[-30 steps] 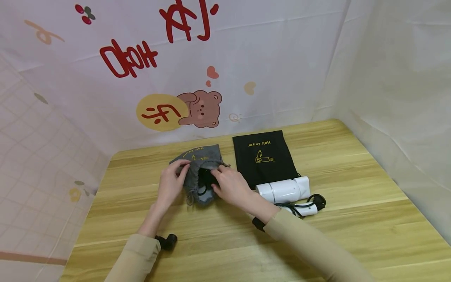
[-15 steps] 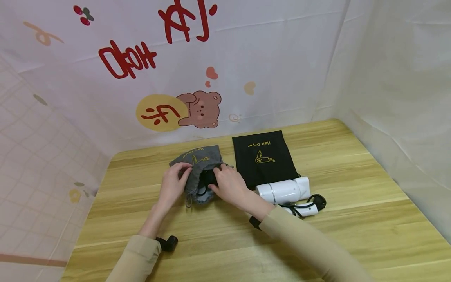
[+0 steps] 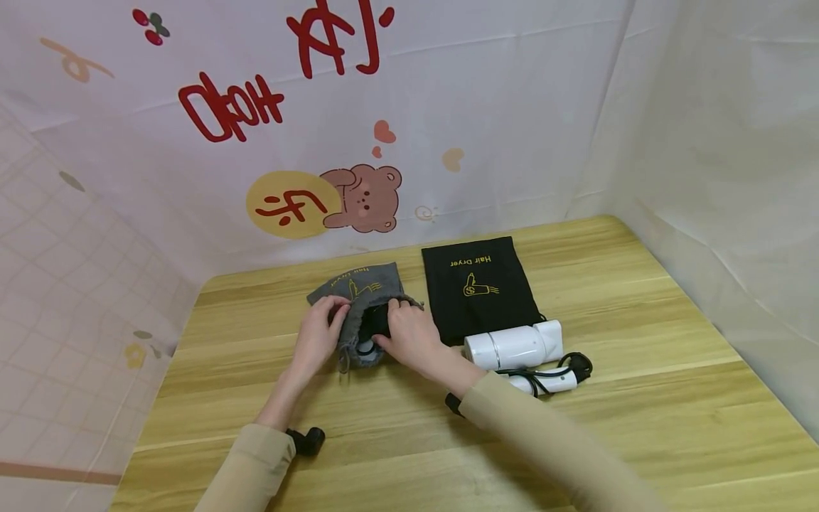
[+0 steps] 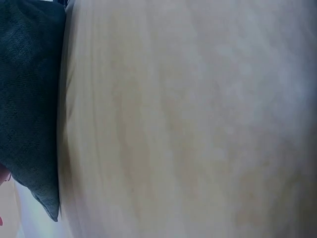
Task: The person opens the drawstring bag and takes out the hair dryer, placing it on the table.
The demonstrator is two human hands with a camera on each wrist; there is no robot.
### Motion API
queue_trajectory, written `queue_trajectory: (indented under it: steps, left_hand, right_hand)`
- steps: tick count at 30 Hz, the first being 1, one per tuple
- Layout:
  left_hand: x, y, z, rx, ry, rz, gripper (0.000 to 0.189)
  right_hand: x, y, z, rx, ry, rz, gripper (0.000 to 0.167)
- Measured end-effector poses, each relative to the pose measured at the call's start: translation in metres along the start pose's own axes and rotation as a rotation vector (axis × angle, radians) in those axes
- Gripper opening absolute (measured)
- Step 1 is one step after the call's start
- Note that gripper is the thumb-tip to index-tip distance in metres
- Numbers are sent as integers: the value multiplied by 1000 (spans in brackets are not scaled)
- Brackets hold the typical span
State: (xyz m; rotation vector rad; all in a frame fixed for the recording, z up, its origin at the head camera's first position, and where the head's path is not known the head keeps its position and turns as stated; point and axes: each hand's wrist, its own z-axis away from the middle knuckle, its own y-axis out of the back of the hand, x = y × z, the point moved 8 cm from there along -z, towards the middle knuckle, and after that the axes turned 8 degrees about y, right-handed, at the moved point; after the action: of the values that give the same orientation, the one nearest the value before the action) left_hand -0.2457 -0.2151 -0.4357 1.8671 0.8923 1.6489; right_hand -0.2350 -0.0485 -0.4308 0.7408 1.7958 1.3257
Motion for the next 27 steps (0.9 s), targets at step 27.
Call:
queue_trajectory:
  steps: [27]
  left_hand:
    - [8, 10, 7, 106, -45, 122, 20]
  right_hand:
    - [1, 30, 10, 206, -64, 50, 66]
